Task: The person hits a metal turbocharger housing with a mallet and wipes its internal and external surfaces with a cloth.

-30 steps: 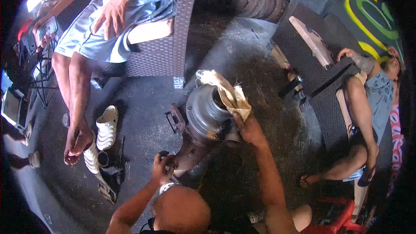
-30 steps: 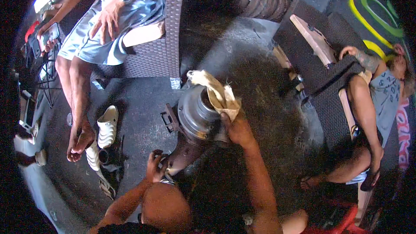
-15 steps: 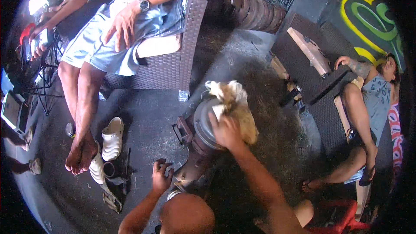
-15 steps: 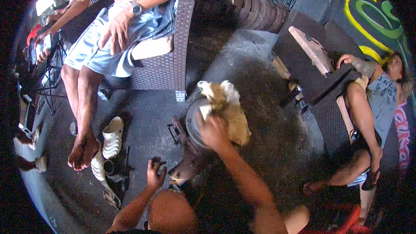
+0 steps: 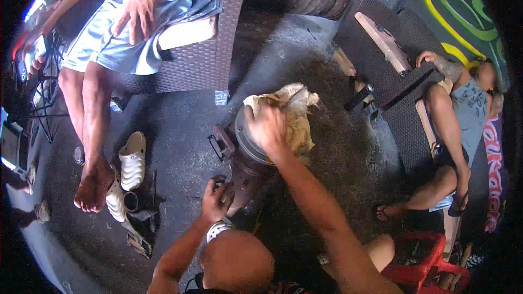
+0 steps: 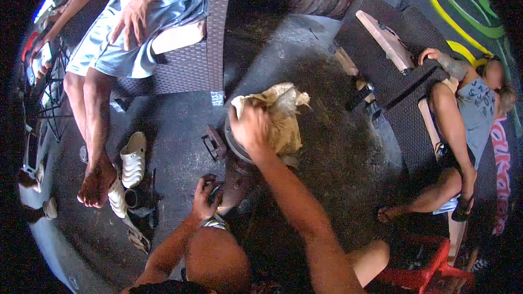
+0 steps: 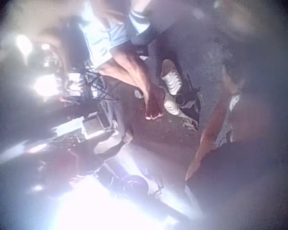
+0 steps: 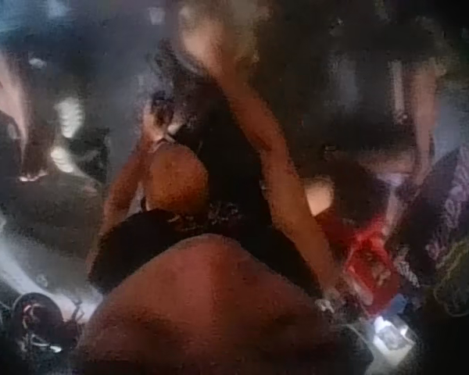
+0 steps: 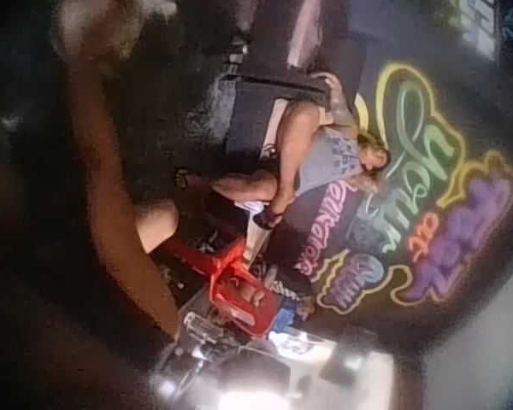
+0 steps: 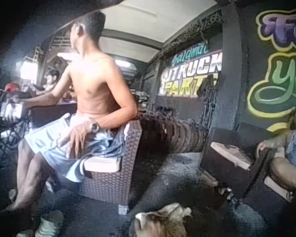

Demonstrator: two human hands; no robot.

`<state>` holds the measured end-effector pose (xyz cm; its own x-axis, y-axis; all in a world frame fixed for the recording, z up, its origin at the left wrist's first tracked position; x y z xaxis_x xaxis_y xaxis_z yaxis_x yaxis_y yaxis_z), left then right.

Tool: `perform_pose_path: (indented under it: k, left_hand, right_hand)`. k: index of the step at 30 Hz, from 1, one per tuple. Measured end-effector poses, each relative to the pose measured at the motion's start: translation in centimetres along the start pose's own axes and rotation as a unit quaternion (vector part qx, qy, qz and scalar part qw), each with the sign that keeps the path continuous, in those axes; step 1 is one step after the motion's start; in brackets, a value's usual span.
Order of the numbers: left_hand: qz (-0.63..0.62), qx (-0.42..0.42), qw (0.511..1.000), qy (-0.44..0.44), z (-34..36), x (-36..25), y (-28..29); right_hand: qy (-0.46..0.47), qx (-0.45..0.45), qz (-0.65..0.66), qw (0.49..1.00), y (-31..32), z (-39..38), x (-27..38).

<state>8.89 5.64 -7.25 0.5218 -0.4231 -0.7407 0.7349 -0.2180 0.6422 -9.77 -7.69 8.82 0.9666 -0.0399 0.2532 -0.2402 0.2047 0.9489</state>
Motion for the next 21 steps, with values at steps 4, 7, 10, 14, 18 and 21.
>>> perform_pose_path:
  k: [4,7,10,14,18,21]
  left_hand:
    - [-0.036,0.014,0.999,-0.009,-0.6,-0.4,3.1]
    - [-0.031,-0.008,0.998,0.049,-2.1,1.0,2.9]
    - [-0.012,-0.025,0.998,0.063,-3.1,1.6,3.2]
    - [-0.026,-0.011,0.998,0.048,-4.0,2.1,1.9]
    - [-0.029,-0.041,0.991,0.127,-6.0,5.0,3.6]
    - [-0.078,-0.063,0.993,0.059,-3.5,2.9,1.4]
  right_hand:
    - [0.129,0.192,0.048,0.972,2.0,-3.5,-6.8]
    - [0.317,0.231,-0.099,0.915,5.6,-1.0,-11.5]
    - [0.442,0.199,-0.218,0.847,4.5,2.4,-9.1]
    - [0.270,0.220,-0.068,0.935,2.5,0.5,-12.8]
    - [-0.009,0.284,-0.073,0.956,1.8,-0.7,-5.0]
    - [-0.042,0.181,0.005,0.983,0.6,0.6,-4.8]
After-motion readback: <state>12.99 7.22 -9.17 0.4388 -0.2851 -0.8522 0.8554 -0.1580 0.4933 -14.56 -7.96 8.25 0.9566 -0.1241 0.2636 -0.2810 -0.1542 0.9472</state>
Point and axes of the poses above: each hand's wrist, its own z-axis towards the middle knuckle, its own y-axis out of the back of the hand, x = y × z, the point moved 3 cm from there along z, towards the middle knuckle, and after that the axes turned 12 degrees about x, right-handed, at the moved point
